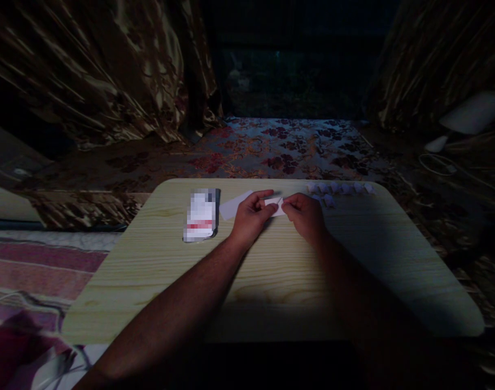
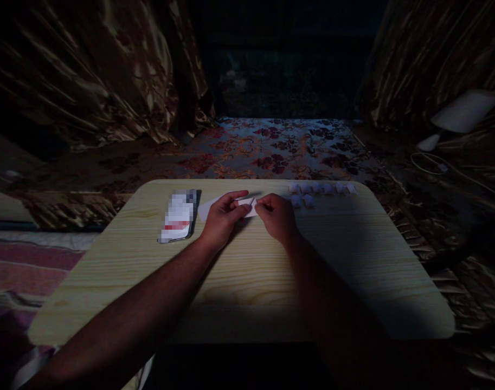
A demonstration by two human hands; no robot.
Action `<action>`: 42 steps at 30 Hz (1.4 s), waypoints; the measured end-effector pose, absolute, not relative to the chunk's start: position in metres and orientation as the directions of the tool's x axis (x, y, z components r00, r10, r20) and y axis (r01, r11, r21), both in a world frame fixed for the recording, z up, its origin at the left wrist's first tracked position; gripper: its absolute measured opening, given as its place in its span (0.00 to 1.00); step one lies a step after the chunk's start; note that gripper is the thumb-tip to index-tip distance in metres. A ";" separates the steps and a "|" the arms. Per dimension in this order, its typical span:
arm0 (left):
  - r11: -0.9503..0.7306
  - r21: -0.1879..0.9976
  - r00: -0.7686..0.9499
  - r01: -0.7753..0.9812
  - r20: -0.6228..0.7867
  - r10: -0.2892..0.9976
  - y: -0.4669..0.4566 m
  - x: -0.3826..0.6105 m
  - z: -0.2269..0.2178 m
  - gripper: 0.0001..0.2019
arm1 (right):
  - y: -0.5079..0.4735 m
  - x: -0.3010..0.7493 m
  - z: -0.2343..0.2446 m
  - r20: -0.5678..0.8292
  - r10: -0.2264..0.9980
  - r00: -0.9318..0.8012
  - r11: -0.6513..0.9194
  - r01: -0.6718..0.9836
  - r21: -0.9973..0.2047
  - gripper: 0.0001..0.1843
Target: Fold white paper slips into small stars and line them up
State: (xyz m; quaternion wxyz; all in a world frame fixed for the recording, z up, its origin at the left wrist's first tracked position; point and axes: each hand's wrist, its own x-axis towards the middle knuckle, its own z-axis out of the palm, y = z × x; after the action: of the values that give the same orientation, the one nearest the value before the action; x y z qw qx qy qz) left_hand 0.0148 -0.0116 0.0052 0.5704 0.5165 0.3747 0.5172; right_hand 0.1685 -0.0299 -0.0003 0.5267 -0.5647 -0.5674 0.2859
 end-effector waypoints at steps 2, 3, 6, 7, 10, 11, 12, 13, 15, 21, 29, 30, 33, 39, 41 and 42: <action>-0.023 0.977 0.222 -0.212 0.071 0.972 -0.012 0.015 0.004 0.24 | -0.030 0.169 0.000 0.278 0.938 0.206 0.197 0.343 -0.918 0.08; -0.014 0.978 0.222 -0.207 0.061 0.973 -0.012 0.016 0.004 0.24 | -0.030 0.168 0.000 0.277 0.939 0.204 0.196 0.343 -0.918 0.07; -0.039 0.985 0.196 -0.170 0.072 0.978 -0.012 0.015 0.002 0.21 | -0.030 0.169 0.001 0.275 0.945 0.176 0.203 0.343 -0.917 0.07; -0.053 0.986 0.190 -0.157 0.083 0.978 -0.012 0.015 0.002 0.21 | -0.030 0.169 0.002 0.275 0.946 0.169 0.205 0.344 -0.916 0.07; -0.078 0.988 0.197 -0.131 0.103 0.975 -0.012 0.015 0.001 0.20 | -0.030 0.169 0.001 0.281 0.945 0.168 0.211 0.347 -0.914 0.06; -0.081 0.988 0.204 -0.129 0.107 0.973 -0.012 0.015 0.001 0.20 | -0.030 0.169 0.001 0.283 0.944 0.167 0.213 0.345 -0.914 0.06; -0.084 0.988 0.211 -0.129 0.110 0.971 -0.012 0.015 0.001 0.20 | -0.030 0.170 0.001 0.284 0.944 0.166 0.215 0.343 -0.914 0.06; -0.088 0.988 0.217 -0.129 0.115 0.969 -0.012 0.016 0.000 0.21 | -0.030 0.170 0.001 0.285 0.945 0.162 0.217 0.342 -0.914 0.06; -0.103 0.986 0.224 -0.130 0.130 0.966 -0.012 0.016 -0.001 0.21 | -0.031 0.170 0.001 0.285 0.945 0.159 0.216 0.347 -0.913 0.06; -0.141 0.982 0.251 -0.123 0.168 0.953 -0.011 0.014 -0.001 0.21 | -0.032 0.171 0.004 0.265 0.950 0.163 0.199 0.334 -0.921 0.06; -0.151 0.982 0.267 -0.115 0.177 0.947 -0.013 0.015 0.000 0.20 | -0.033 0.170 0.006 0.286 0.945 0.161 0.223 0.324 -0.920 0.06; -0.152 0.982 0.269 -0.116 0.178 0.947 -0.013 0.015 0.000 0.20 | -0.033 0.170 0.006 0.283 0.946 0.160 0.223 0.315 -0.922 0.05; -0.140 0.983 0.265 -0.118 0.167 0.950 -0.014 0.015 0.002 0.20 | -0.033 0.170 0.005 0.273 0.950 0.154 0.218 0.303 -0.928 0.04; -0.084 0.985 0.276 -0.149 0.123 0.953 -0.016 0.017 0.005 0.20 | -0.031 0.172 0.004 0.264 0.949 0.174 0.200 0.318 -0.927 0.04; -0.079 0.984 0.274 -0.159 0.121 0.954 -0.015 0.017 0.004 0.20 | -0.031 0.171 0.004 0.262 0.949 0.177 0.198 0.312 -0.929 0.04; -0.085 0.983 0.265 -0.162 0.126 0.956 -0.015 0.017 0.003 0.20 | -0.031 0.170 0.004 0.267 0.946 0.182 0.204 0.304 -0.931 0.04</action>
State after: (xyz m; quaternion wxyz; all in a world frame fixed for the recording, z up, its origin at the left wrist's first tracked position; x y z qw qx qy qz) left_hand 0.0173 -0.0151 0.0032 0.5728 0.5518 0.3599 0.4877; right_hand 0.1702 -0.0310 0.0038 0.5328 -0.5540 -0.5641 0.3016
